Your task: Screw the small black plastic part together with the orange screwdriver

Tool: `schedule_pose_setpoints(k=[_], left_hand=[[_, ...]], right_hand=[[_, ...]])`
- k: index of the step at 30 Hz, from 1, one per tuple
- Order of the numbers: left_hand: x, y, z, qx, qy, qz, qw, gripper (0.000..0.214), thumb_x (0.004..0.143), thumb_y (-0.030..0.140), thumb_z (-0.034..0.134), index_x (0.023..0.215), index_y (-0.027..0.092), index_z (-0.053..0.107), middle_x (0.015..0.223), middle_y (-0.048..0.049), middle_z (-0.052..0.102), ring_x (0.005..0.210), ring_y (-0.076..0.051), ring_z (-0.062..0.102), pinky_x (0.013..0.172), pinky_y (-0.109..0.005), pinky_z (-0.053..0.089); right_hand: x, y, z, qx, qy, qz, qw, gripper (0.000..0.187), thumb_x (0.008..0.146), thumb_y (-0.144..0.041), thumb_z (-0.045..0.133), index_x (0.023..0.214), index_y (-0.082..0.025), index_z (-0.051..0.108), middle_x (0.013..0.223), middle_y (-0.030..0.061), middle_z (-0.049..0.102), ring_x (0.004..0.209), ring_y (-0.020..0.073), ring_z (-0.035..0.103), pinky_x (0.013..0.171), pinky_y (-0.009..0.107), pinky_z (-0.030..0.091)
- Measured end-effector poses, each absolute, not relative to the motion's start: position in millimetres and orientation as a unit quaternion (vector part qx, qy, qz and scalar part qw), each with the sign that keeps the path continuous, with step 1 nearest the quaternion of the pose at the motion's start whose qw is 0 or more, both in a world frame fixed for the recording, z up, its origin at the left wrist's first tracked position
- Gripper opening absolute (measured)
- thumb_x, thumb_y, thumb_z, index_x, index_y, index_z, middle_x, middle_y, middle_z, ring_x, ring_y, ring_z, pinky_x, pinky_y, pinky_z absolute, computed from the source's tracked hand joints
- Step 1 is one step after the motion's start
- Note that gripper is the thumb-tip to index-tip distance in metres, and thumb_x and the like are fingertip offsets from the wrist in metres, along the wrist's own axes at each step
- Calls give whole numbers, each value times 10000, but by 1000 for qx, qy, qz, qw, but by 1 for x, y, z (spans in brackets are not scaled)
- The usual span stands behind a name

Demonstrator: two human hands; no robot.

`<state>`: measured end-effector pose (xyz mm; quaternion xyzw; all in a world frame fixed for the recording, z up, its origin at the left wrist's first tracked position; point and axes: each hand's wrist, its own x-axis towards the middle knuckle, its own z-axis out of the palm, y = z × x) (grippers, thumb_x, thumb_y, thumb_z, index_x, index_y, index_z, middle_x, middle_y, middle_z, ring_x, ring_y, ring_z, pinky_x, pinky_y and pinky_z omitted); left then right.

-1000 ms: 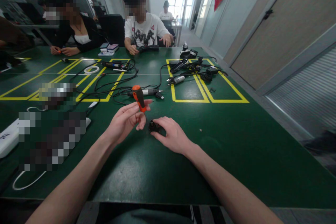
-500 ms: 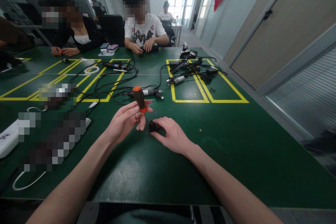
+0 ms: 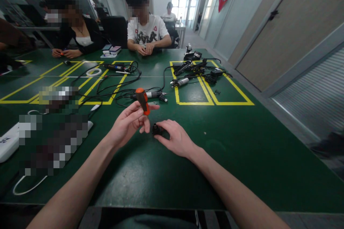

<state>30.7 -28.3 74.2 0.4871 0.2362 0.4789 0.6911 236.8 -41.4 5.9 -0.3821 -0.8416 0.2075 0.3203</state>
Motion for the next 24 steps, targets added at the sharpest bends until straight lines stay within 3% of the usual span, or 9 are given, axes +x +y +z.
schedule_pose_setpoints(k=[10, 17, 24], left_hand=[[34, -29, 75, 468, 252, 485, 695, 399, 878, 466, 809, 1120, 150, 771, 1113, -98, 766, 513, -50, 602, 444, -183, 396], [33, -30, 74, 491, 258, 485, 676, 353, 869, 442, 824, 1062, 163, 724, 1218, -116, 756, 523, -63, 629, 472, -201, 439], [32, -28, 72, 482, 246, 476, 694, 395, 883, 451, 809, 1138, 163, 716, 1112, -101, 773, 503, -63, 617, 455, -190, 410]], right_hand=[[238, -42, 7, -378, -843, 209, 320, 209, 968, -240, 688, 1173, -211, 663, 1105, 104, 769, 1013, 269, 715, 904, 459, 592], [238, -41, 5, -381, -841, 212, 320, 186, 962, -230, 689, 1143, -200, 661, 1111, 112, 770, 1026, 271, 712, 916, 462, 587], [238, -41, 6, -380, -842, 212, 318, 206, 960, -233, 686, 1163, -210, 670, 1115, 109, 771, 1033, 271, 719, 922, 466, 591]])
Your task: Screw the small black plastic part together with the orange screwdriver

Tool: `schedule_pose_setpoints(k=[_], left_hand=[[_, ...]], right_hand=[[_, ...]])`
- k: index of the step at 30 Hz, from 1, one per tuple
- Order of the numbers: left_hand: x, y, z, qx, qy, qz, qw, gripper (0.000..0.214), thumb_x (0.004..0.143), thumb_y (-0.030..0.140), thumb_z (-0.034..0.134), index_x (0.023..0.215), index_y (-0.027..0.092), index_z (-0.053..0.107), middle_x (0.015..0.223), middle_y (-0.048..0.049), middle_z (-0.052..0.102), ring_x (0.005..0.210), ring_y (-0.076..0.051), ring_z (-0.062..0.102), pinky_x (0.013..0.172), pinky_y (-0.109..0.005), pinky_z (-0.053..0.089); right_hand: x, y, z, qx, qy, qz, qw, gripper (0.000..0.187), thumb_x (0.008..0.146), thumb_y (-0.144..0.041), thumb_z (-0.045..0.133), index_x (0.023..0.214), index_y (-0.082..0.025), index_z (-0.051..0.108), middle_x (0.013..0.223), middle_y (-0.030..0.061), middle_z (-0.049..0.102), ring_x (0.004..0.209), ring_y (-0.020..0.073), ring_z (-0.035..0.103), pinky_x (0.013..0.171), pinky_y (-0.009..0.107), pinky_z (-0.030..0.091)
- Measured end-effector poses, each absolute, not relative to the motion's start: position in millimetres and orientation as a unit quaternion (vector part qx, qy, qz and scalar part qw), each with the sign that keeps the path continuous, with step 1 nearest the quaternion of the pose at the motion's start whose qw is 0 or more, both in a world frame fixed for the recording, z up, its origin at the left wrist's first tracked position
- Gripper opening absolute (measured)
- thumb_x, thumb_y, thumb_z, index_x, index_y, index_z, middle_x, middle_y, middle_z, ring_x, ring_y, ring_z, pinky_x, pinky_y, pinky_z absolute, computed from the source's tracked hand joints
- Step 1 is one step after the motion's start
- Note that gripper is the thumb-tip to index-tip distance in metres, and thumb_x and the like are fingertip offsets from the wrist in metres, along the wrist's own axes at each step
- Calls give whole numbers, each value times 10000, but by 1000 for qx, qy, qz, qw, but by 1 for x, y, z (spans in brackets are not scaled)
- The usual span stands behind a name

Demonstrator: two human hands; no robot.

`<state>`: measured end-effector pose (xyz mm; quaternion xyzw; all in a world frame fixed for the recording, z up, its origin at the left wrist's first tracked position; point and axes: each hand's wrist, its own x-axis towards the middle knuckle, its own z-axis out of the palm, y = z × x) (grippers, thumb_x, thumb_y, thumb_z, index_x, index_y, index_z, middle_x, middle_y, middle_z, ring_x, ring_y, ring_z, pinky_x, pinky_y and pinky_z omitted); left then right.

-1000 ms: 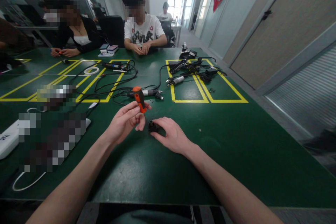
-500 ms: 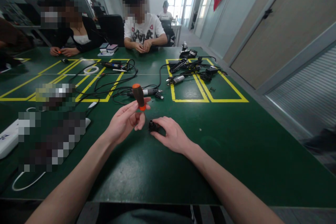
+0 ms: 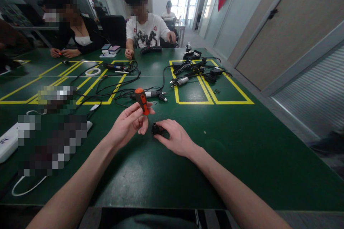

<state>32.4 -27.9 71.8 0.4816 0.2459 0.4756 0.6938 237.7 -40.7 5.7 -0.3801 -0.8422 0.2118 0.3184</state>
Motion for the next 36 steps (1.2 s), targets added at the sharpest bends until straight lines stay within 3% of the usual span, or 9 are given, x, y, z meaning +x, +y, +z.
schedule_pose_setpoints(k=[4, 8, 18, 23, 27, 33, 36], left_hand=[[33, -28, 73, 470, 251, 476, 700, 415, 917, 506, 747, 1124, 146, 764, 1061, -107, 764, 476, -55, 572, 426, -197, 367], [34, -31, 75, 472, 264, 487, 686, 378, 881, 481, 802, 1044, 141, 778, 1016, -84, 755, 478, -33, 549, 442, -181, 347], [34, -30, 73, 494, 246, 475, 685, 409, 874, 428, 827, 1124, 201, 597, 1107, -75, 771, 549, -93, 678, 466, -187, 410], [32, -30, 73, 503, 255, 469, 679, 475, 857, 371, 840, 1265, 197, 670, 1106, -67, 752, 540, -65, 646, 475, -193, 410], [32, -31, 74, 505, 264, 469, 675, 368, 859, 380, 828, 1145, 157, 762, 1129, -92, 747, 549, -52, 627, 485, -194, 410], [32, -31, 75, 509, 248, 465, 681, 333, 884, 371, 805, 1131, 174, 701, 1245, -129, 757, 558, -85, 671, 494, -205, 447], [32, -31, 73, 500, 241, 466, 689, 366, 880, 370, 812, 1162, 178, 678, 1179, -121, 779, 541, -87, 667, 488, -198, 441]], right_hand=[[237, -41, 6, -383, -842, 208, 318, 218, 958, -240, 693, 1172, -207, 668, 1106, 110, 773, 1020, 273, 719, 910, 465, 594], [237, -41, 7, -382, -841, 210, 320, 225, 960, -236, 690, 1183, -216, 669, 1110, 105, 773, 1021, 270, 719, 911, 463, 594], [238, -41, 7, -383, -841, 214, 317, 202, 957, -237, 686, 1156, -210, 669, 1120, 112, 770, 1031, 275, 715, 925, 472, 585], [238, -41, 8, -384, -842, 214, 312, 217, 954, -232, 684, 1170, -217, 667, 1125, 113, 770, 1027, 281, 715, 921, 476, 587], [238, -41, 8, -382, -843, 213, 313, 221, 954, -232, 683, 1174, -217, 667, 1111, 109, 770, 1022, 275, 715, 918, 467, 586], [238, -41, 5, -382, -840, 210, 323, 180, 958, -230, 682, 1134, -195, 663, 1102, 115, 764, 1012, 274, 716, 905, 459, 587], [238, -41, 5, -381, -842, 205, 323, 181, 955, -230, 689, 1129, -190, 662, 1093, 117, 762, 1013, 274, 717, 910, 460, 589]])
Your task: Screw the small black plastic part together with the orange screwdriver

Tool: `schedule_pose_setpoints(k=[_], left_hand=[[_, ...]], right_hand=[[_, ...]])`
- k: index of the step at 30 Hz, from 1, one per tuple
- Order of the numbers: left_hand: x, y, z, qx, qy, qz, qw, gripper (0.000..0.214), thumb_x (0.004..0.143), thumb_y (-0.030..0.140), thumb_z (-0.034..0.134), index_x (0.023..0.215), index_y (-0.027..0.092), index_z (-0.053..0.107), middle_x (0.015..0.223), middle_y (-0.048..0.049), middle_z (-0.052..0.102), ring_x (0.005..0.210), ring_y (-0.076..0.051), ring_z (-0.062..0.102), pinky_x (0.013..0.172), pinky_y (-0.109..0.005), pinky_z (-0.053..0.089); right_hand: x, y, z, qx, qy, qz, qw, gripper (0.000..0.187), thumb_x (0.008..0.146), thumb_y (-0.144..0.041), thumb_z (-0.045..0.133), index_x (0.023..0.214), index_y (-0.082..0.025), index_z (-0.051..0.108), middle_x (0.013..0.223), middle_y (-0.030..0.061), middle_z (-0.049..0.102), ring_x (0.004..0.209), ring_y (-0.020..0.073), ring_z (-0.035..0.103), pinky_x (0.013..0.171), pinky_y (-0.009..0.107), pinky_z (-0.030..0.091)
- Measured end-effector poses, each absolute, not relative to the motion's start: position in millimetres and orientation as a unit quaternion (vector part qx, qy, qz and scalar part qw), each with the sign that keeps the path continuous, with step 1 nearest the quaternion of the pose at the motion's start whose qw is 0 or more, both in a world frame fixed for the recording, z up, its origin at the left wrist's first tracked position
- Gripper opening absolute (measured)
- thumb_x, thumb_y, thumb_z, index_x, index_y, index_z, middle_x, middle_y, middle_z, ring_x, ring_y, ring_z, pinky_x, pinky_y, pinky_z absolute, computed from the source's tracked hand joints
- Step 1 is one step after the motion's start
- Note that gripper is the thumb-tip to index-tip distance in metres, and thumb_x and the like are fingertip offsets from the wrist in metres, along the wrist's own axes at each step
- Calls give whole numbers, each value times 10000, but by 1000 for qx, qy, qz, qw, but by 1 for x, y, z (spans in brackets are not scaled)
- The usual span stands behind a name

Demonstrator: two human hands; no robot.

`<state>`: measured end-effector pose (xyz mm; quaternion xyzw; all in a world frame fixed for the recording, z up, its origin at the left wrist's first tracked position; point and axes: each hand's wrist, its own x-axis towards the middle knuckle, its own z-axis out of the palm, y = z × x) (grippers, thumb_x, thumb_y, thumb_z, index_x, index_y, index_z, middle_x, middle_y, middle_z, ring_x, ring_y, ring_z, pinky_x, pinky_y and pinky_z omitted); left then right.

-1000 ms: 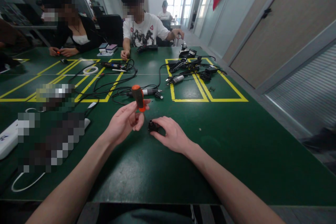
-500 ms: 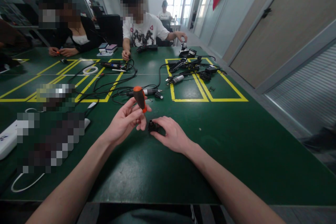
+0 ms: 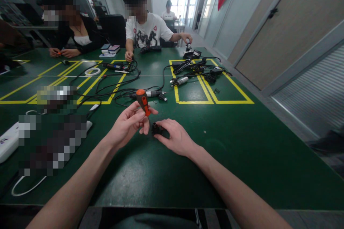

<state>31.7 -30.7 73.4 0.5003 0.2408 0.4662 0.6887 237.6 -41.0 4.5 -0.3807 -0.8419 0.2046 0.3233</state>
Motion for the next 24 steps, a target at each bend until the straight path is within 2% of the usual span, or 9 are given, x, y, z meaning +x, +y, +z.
schedule_pose_setpoints(k=[3, 8, 15, 21, 24], left_hand=[[32, -31, 74, 499, 251, 462, 689, 394, 866, 384, 822, 1176, 164, 717, 1147, -116, 777, 529, -74, 646, 474, -194, 418], [34, -33, 76, 493, 261, 473, 682, 358, 882, 440, 797, 1086, 146, 777, 1141, -129, 774, 509, -56, 605, 441, -191, 373], [33, -32, 74, 504, 250, 471, 679, 338, 896, 412, 795, 1117, 178, 690, 1271, -138, 757, 540, -82, 668, 465, -192, 422], [33, -31, 76, 483, 250, 464, 699, 421, 871, 441, 813, 1170, 163, 711, 1140, -119, 784, 507, -76, 637, 453, -196, 404], [34, -32, 77, 481, 260, 465, 696, 404, 883, 465, 793, 1123, 143, 754, 1118, -126, 782, 502, -64, 613, 451, -198, 387]], right_hand=[[238, -41, 5, -383, -841, 207, 319, 179, 956, -227, 686, 1132, -203, 668, 1089, 109, 764, 1013, 270, 717, 918, 461, 589], [238, -41, 7, -381, -842, 211, 316, 190, 960, -236, 679, 1147, -204, 669, 1118, 118, 769, 1019, 277, 713, 917, 473, 588], [237, -41, 8, -384, -841, 211, 317, 194, 959, -240, 681, 1151, -214, 679, 1114, 112, 767, 1021, 274, 717, 926, 469, 591], [238, -41, 7, -388, -840, 209, 317, 178, 956, -235, 683, 1130, -202, 671, 1093, 116, 767, 1008, 274, 721, 917, 468, 595], [238, -41, 7, -386, -841, 204, 318, 195, 953, -234, 688, 1146, -209, 668, 1099, 114, 767, 1012, 275, 722, 907, 464, 600]])
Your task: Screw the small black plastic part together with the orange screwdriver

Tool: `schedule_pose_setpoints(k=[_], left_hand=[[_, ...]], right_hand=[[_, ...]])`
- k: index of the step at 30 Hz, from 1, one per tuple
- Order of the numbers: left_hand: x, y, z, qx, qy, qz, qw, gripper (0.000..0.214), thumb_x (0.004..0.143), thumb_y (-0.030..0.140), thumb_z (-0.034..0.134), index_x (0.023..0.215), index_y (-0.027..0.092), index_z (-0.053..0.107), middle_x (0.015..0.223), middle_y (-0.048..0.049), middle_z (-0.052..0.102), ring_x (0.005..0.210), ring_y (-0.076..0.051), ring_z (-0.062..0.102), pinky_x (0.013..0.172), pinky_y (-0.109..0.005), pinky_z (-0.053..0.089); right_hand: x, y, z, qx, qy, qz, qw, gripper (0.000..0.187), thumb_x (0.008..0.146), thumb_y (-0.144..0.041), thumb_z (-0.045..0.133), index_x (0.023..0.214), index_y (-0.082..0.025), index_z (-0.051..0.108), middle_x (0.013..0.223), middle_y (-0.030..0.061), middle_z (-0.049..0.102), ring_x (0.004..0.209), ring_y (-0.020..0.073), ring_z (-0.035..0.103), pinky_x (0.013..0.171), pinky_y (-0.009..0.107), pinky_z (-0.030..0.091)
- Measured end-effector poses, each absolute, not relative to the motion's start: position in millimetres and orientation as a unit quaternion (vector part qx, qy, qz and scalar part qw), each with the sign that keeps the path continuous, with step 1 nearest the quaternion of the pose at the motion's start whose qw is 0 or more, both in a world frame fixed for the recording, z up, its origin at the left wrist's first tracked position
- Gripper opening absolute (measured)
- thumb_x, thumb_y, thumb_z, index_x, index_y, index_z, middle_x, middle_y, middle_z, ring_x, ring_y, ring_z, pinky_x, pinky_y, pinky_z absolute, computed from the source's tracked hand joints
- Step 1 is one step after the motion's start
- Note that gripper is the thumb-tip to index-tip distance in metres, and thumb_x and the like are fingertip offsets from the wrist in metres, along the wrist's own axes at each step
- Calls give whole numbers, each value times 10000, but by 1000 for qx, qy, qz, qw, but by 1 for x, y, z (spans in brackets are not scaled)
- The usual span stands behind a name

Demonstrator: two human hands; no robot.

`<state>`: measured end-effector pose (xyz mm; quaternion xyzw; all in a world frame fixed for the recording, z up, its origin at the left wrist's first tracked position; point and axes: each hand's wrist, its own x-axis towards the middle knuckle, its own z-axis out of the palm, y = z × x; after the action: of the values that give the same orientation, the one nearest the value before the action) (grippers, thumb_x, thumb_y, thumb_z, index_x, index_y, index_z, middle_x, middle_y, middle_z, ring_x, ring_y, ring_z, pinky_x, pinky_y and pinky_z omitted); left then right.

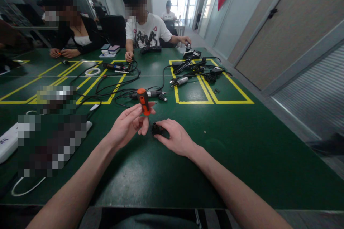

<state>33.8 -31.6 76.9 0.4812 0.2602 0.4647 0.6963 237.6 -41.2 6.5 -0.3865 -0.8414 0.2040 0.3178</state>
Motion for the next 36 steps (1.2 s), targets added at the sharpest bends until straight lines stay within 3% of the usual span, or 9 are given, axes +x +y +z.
schedule_pose_setpoints(k=[10, 18, 28, 36], left_hand=[[32, -30, 72, 500, 247, 471, 683, 396, 836, 375, 858, 1118, 185, 655, 1188, -110, 776, 533, -68, 641, 469, -189, 428], [33, -30, 75, 480, 258, 466, 697, 391, 867, 457, 804, 1094, 139, 790, 1090, -126, 773, 537, -67, 607, 456, -201, 377], [33, -31, 73, 488, 237, 474, 694, 382, 826, 392, 877, 1059, 175, 666, 1096, -86, 788, 520, -69, 640, 473, -183, 433], [33, -31, 76, 470, 246, 475, 702, 407, 849, 472, 838, 1070, 137, 768, 1032, -92, 777, 505, -51, 594, 461, -187, 397]], right_hand=[[237, -41, 8, -385, -840, 209, 320, 200, 946, -223, 695, 1144, -217, 668, 1092, 104, 765, 1011, 271, 720, 922, 464, 592], [237, -42, 9, -383, -843, 206, 316, 198, 949, -216, 691, 1144, -211, 657, 1098, 108, 767, 1013, 279, 721, 900, 468, 596], [238, -41, 7, -389, -840, 209, 315, 193, 951, -237, 700, 1139, -211, 667, 1088, 100, 762, 1008, 266, 718, 904, 450, 594], [238, -41, 6, -379, -843, 203, 322, 195, 964, -254, 695, 1151, -211, 664, 1086, 104, 766, 1004, 268, 721, 906, 455, 600]])
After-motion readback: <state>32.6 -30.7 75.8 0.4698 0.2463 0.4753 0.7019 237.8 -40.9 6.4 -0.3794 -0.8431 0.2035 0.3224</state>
